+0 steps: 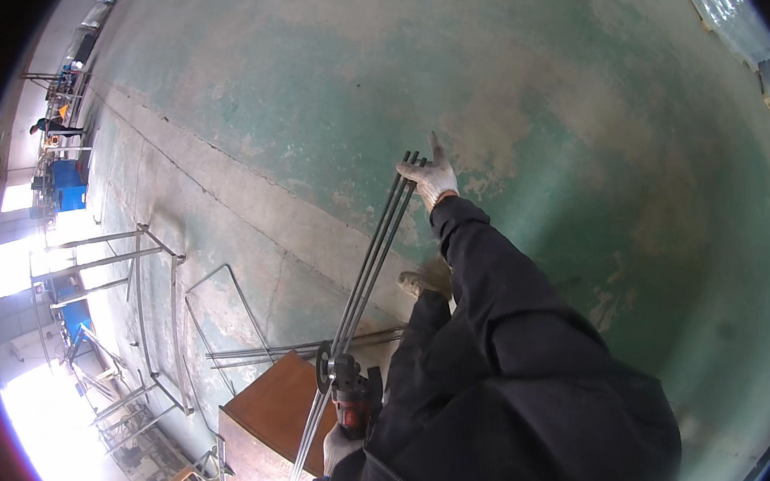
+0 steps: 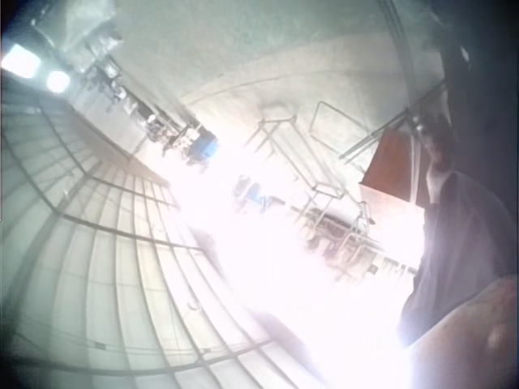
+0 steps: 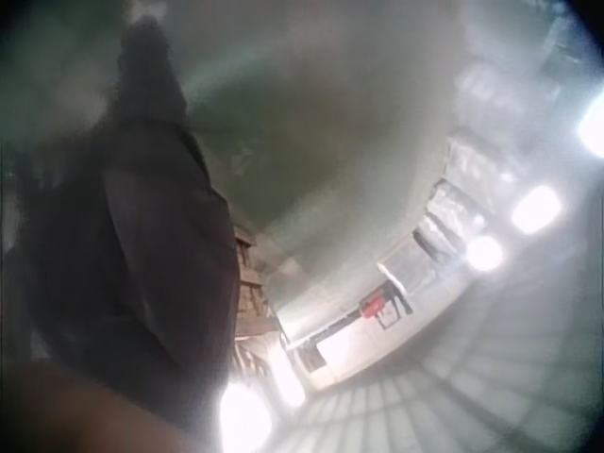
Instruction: The person retrieves a long metal rod from a rack, carries it to a workbench, and uses an angle grinder to cut the rod into shorter pieces. The person handles the rod with both hands and positions it on the bench before cutting.
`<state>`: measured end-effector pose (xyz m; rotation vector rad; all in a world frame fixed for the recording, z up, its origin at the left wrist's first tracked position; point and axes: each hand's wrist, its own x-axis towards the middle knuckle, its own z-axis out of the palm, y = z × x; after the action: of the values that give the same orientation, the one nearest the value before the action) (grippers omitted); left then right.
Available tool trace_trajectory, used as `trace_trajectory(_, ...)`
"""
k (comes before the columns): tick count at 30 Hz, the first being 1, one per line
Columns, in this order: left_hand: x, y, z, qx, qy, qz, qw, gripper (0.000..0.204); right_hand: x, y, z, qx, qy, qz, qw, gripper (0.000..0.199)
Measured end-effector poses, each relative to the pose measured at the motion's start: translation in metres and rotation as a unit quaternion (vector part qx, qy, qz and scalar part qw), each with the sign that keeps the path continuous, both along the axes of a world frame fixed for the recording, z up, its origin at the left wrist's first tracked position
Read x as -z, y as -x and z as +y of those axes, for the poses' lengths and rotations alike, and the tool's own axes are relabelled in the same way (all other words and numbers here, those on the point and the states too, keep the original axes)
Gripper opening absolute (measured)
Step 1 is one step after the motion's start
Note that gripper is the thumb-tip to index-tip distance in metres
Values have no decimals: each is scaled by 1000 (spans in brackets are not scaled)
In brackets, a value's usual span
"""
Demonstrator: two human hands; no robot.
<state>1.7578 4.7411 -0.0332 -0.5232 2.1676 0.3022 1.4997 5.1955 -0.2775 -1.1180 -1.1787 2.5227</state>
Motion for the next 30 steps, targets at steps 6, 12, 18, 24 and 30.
trace_trajectory(6, 1, 35, 23, -30, -97, 68, 993, 73, 24, 13, 4, 4, 4, 30, 1000, 84)
trace_trajectory(12, 8, 64, 29, 7, -8, 27, 1000, 75, 29, 10, 0, 38, 18, 26, 999, 60)
trace_trajectory(18, 59, 73, -37, 100, -42, 15, 994, 69, 27, 8, -3, 58, 35, 37, 997, 51)
trace_trajectory(24, 43, 80, -21, 66, -38, -15, 997, 75, 27, 6, -3, 64, 40, 41, 996, 46)
trace_trajectory(30, 35, 92, -4, 91, -96, 17, 991, 71, 25, 4, 1, 49, 34, 68, 996, 46)
